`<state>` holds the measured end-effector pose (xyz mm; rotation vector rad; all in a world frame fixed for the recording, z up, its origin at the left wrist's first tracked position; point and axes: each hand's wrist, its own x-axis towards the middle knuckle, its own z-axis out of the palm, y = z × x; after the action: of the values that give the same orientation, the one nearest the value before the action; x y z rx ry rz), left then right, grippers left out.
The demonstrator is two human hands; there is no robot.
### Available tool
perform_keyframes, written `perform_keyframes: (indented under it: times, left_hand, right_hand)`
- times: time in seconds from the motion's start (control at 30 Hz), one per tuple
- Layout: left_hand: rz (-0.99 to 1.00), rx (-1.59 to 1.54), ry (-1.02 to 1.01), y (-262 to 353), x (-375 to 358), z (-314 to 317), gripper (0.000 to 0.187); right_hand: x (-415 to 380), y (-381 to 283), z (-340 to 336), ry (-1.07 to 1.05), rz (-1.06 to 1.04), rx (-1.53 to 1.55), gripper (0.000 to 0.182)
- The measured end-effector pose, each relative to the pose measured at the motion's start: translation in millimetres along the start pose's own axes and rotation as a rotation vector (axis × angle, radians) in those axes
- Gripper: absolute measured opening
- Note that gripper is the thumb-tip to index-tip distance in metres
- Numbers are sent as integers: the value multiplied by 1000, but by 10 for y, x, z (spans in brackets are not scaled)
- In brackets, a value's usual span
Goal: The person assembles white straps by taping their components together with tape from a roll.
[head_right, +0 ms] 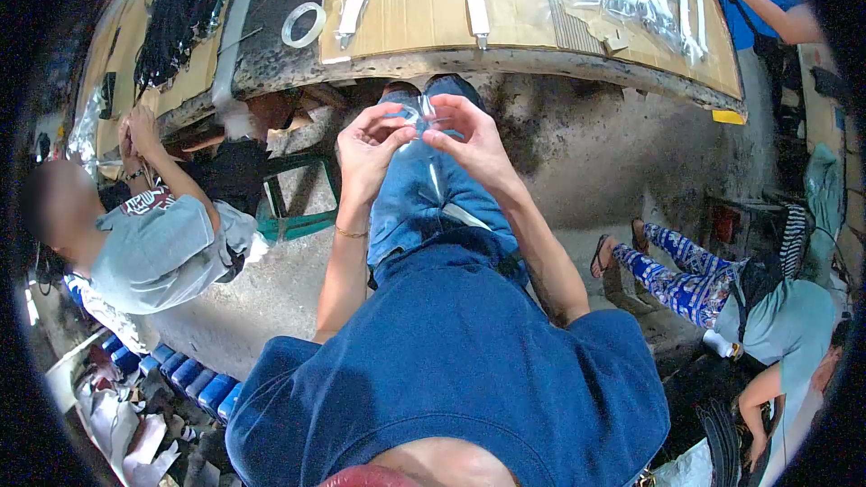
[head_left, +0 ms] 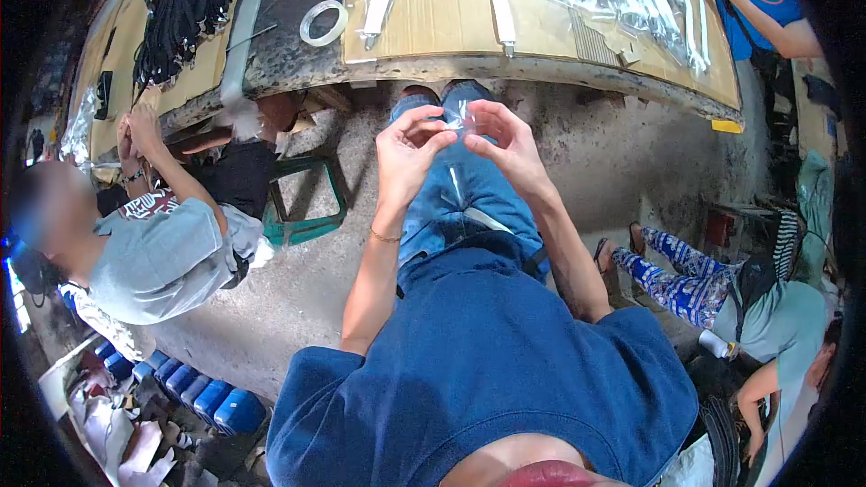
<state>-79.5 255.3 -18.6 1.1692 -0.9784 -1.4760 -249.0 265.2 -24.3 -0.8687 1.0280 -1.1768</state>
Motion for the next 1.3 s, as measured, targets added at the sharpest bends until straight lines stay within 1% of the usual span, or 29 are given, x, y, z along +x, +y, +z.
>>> perform_keyframes:
  times: [0.03,0.07,0.13,0.17,0.23,0.27,0.33,0.37,0.43,0.47,0.5,0.57,0.6,0.63,0.67,0.7,0.77,0.8,0.83,0.9,0.93,1.0,1.03,1.1,1.2,1.27,1.3]
  left_hand:
    - [38,31,-12,-19,11,3,34]
    - [37,34,-15,-31,17,14,34]
    - [94,-6,40,-58,15,48,31]
    - [93,-4,39,-89,3,70,31]
    - [119,-45,88,-147,-3,114,38]
    - [118,-44,86,-149,15,122,38]
    - [-72,-178,-7,-158,46,129,52]
    - [-75,-178,-5,-162,70,127,52]
    - [-126,-158,-80,-153,131,128,61]
    - [-122,-70,-78,-79,129,144,63]
    - [-125,-67,-80,-27,141,155,63]
    - [-88,66,-140,23,148,163,64]
    - [-75,97,-160,7,166,159,66]
    - [-78,99,-166,5,161,170,66]
    - [-59,140,-171,15,161,183,65]
    - [-37,181,-172,25,166,192,64]
    - [-17,200,-137,14,153,200,61]
    - [1,218,-105,4,144,195,59]
    - [1,220,-99,-11,147,179,59]
    - [12,277,-35,-60,155,160,54]
    - [11,277,-36,-86,169,160,54]
    - [-21,139,-40,-117,193,178,52]
    - [-24,139,-45,-126,205,194,52]
    - [-2,227,-69,-102,229,247,51]
    - [-8,174,-97,-128,274,281,50]
    - [-23,164,-103,-114,289,296,50]
    - [-40,153,-108,-111,291,303,49]
  right_hand:
    - [21,-9,-11,-45,20,-41,30]
    - [46,12,-43,-42,19,-38,30]
    - [89,90,-116,26,5,64,29]
    - [93,117,-120,27,5,66,29]
    - [108,148,-118,43,-4,161,30]
    - [113,149,-120,45,-5,162,30]
    - [110,153,-128,13,-68,82,29]
    - [111,156,-140,13,-65,84,29]
    - [134,142,-174,-21,-46,20,31]
    - [163,72,-175,-19,-47,21,31]
    - [194,-49,-165,-29,-70,-4,28]
    - [269,-192,-191,-30,-89,-26,26]
    - [339,-234,-242,-145,-120,-247,23]
    - [404,-286,-293,-259,-150,-469,20]
    - [457,-363,-337,-369,-135,-552,18]
    - [487,-405,-365,-368,-138,-551,18]
    - [533,-434,-384,-439,-167,-609,17]
    - [547,-409,-391,-409,-169,-517,16]
    - [558,-383,-400,-415,-169,-514,16]
    - [564,-322,-444,-325,-92,-325,16]
    - [565,-269,-483,-316,-78,-366,18]
    - [537,-256,-476,-313,-72,-416,18]
    - [511,-253,-466,-311,-68,-467,19]
    - [485,-289,-436,-271,-64,-457,20]
    - [509,-300,-477,-247,-81,-421,19]
    - [522,-345,-529,-357,-127,-524,15]
    - [524,-344,-543,-357,-125,-524,15]
